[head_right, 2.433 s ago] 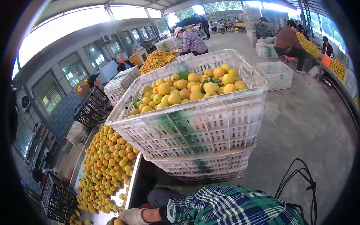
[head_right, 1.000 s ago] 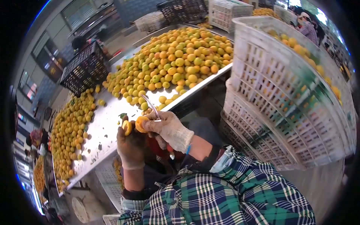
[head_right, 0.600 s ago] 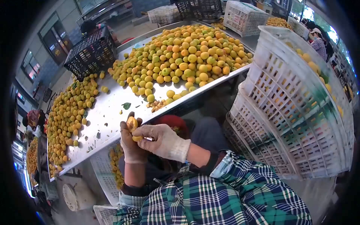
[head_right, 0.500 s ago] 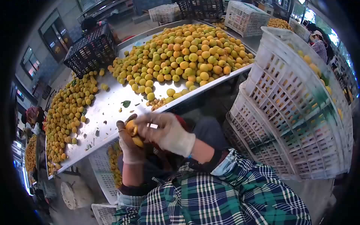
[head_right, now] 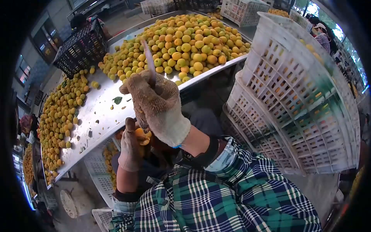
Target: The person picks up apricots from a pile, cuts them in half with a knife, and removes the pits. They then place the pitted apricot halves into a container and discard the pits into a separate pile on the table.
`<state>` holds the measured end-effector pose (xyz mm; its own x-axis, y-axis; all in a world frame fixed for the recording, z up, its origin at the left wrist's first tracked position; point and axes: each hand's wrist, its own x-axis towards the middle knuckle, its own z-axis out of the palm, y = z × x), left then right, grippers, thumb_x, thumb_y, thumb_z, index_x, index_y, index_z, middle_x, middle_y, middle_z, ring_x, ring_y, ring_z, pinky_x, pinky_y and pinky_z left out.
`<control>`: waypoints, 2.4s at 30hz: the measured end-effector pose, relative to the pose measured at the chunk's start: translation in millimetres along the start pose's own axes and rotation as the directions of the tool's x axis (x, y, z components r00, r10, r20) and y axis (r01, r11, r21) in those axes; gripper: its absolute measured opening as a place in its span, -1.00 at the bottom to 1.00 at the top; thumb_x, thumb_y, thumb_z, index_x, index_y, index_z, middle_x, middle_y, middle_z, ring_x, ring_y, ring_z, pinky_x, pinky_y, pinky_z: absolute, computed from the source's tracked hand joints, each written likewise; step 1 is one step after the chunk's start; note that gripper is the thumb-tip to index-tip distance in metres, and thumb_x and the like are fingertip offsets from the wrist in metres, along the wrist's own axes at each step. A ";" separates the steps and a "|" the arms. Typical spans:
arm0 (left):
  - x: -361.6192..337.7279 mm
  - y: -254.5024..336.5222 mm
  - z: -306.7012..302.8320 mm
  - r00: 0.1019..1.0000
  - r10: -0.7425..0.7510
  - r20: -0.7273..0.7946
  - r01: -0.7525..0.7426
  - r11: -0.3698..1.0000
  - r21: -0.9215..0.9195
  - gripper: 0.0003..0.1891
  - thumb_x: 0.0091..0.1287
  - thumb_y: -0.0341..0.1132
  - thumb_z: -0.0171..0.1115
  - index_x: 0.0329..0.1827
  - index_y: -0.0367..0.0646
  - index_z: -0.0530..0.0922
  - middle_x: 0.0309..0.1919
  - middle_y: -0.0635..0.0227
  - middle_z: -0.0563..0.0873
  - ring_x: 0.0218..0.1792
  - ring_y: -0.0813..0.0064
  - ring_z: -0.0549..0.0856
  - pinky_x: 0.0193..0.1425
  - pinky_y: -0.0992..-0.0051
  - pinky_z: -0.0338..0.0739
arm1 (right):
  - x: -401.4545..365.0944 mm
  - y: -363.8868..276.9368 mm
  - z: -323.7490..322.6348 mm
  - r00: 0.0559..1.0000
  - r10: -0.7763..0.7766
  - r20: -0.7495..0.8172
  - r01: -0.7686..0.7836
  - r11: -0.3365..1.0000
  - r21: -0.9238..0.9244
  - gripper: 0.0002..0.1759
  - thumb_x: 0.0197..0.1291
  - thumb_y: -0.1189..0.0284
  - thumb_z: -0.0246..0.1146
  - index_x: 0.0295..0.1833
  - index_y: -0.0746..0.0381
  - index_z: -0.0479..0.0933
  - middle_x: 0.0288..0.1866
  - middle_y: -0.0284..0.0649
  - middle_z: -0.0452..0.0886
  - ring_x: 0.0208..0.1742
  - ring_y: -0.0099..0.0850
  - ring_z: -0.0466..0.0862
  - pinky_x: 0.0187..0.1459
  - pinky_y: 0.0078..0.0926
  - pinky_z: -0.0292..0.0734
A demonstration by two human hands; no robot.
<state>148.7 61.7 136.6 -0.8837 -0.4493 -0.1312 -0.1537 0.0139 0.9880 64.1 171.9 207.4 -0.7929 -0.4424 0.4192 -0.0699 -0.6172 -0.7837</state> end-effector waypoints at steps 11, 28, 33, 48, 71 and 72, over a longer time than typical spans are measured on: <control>6.6 -23.9 6.1 0.949 0.263 0.177 -0.238 0.960 -0.151 -0.25 0.42 0.32 -0.16 0.05 -0.33 0.52 -0.29 0.30 0.65 -0.22 0.52 0.60 -0.12 0.49 0.50 | -8.4 -8.7 -1.4 0.963 -0.066 0.261 0.096 0.990 -0.106 -0.85 0.30 0.43 0.30 -0.22 0.31 0.57 -0.29 -0.31 0.62 -0.23 -0.60 0.58 -0.25 -0.59 0.50; 0.9 -7.2 8.7 0.957 0.160 0.241 -0.182 0.981 0.073 -0.41 0.46 0.24 -0.14 -0.19 -0.21 0.48 -0.48 0.39 0.52 -0.45 0.56 0.51 -0.35 0.52 0.42 | 11.0 22.3 -37.8 0.912 0.409 -0.034 -0.314 0.749 0.583 -0.54 0.43 0.02 0.01 -0.33 0.17 0.48 -0.65 -0.49 0.13 -0.74 -0.57 0.17 -0.72 -0.57 0.09; 13.2 -13.9 9.0 0.836 0.511 0.202 -0.548 0.745 0.381 -0.47 0.48 0.15 -0.13 -0.23 -0.20 0.50 -0.51 0.37 0.58 -0.47 0.52 0.55 -0.39 0.50 0.43 | 11.4 39.7 -42.5 0.827 0.556 -0.081 -0.319 0.584 0.747 -0.55 0.42 -0.01 0.01 -0.31 0.14 0.44 -0.65 -0.51 0.10 -0.74 -0.59 0.14 -0.72 -0.56 0.03; 51.5 -37.2 -5.4 0.983 -0.180 -0.028 0.146 0.869 -0.473 -0.61 0.43 -0.04 0.11 0.09 -0.17 0.53 -0.24 0.32 0.67 -0.35 0.51 0.61 -0.34 0.54 0.54 | -2.0 90.9 -49.2 0.961 0.271 0.059 -0.201 0.827 -0.526 -0.77 0.22 0.42 0.30 0.00 0.20 0.60 -0.24 -0.22 0.69 -0.36 -0.62 0.61 -0.34 -0.63 0.51; -16.4 -196.1 -291.5 0.485 -0.559 -0.672 -0.186 0.685 -0.705 -0.62 0.41 -0.11 -0.08 0.11 -0.22 0.36 0.05 0.10 0.51 0.08 0.15 0.56 0.08 -0.01 0.53 | 7.0 97.9 -62.0 0.642 0.712 -0.285 -0.688 0.699 0.195 -0.73 0.25 0.40 0.25 0.00 0.25 0.44 -0.41 -0.23 0.52 -0.58 -0.45 0.49 -0.57 -0.35 0.48; -21.5 -200.4 -290.5 0.500 -0.563 -0.658 -0.211 0.658 -0.723 -0.62 0.42 -0.12 -0.08 0.11 -0.23 0.36 0.06 0.09 0.51 0.07 0.14 0.56 0.07 -0.03 0.53 | 8.1 98.0 -63.6 0.614 0.733 -0.293 -0.701 0.677 0.225 -0.73 0.26 0.37 0.26 0.00 0.24 0.44 -0.41 -0.23 0.51 -0.58 -0.45 0.48 -0.57 -0.37 0.46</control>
<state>326.9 -190.9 -35.0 -0.0642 -0.8203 -0.5684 0.4053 -0.5419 0.7362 12.3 149.2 104.8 -0.7151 -0.5334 -0.4518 0.6447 -0.2536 -0.7211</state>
